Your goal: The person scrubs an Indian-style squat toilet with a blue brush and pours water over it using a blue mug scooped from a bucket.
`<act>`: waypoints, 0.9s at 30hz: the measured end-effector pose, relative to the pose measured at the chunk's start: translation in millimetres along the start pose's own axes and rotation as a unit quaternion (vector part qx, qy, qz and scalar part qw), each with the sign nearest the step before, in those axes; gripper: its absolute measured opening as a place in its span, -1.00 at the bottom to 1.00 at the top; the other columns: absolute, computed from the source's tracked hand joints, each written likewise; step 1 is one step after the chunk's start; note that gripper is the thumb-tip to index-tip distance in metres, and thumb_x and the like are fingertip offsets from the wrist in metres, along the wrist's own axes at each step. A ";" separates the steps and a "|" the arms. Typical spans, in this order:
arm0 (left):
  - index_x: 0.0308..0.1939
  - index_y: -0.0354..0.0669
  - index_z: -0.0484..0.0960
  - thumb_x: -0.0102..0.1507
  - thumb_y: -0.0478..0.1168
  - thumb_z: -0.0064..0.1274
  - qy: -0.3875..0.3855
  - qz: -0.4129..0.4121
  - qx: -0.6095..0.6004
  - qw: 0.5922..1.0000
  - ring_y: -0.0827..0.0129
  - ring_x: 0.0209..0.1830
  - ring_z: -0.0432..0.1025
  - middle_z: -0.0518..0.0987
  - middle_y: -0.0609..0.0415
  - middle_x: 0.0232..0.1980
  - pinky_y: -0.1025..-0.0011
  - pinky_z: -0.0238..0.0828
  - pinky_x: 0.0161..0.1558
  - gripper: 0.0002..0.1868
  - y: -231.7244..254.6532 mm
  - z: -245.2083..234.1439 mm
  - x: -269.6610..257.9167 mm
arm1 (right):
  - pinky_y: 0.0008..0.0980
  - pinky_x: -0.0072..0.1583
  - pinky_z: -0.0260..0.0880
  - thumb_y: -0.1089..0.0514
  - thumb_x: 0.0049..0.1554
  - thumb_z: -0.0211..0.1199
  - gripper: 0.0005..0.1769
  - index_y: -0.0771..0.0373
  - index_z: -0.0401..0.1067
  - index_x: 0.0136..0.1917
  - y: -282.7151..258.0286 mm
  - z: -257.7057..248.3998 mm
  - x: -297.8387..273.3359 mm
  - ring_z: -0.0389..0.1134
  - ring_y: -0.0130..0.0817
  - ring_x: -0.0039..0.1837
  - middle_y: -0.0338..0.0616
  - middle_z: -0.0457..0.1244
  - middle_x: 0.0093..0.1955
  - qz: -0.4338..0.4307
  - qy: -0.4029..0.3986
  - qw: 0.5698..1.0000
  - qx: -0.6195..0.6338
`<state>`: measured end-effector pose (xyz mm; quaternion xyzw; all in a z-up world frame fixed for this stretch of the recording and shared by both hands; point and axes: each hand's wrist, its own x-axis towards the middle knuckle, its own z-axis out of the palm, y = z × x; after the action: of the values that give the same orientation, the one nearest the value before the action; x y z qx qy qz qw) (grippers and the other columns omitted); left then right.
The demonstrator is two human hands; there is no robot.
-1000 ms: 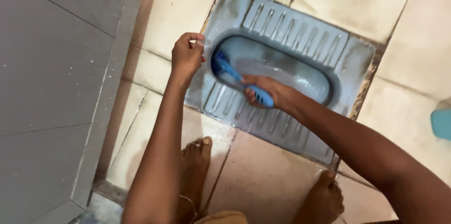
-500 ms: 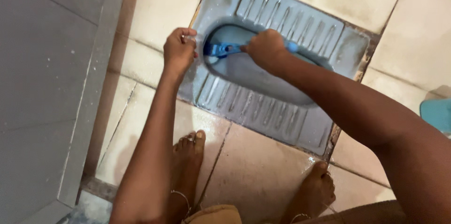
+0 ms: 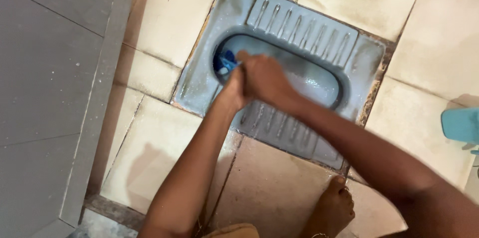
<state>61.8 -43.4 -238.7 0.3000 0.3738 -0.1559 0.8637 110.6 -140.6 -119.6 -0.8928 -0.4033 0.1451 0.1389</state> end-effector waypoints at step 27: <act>-0.25 -0.38 0.55 0.23 -0.34 -0.03 0.118 -0.149 0.528 0.828 0.22 -0.55 0.41 0.51 -0.11 -0.44 0.17 0.38 -0.52 -0.87 76.0 -44.9 -31.3 | -0.50 -0.38 0.33 0.18 0.34 0.11 -0.70 0.29 0.46 0.29 85.2 -94.0 21.7 0.40 -0.50 -0.37 -0.17 0.40 -0.24 0.108 0.122 0.876 0.454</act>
<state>53.5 45.2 -209.3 0.6668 0.3736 -0.4195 0.4897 217.1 -190.6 -67.5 -0.7802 -0.1743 0.2160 0.5605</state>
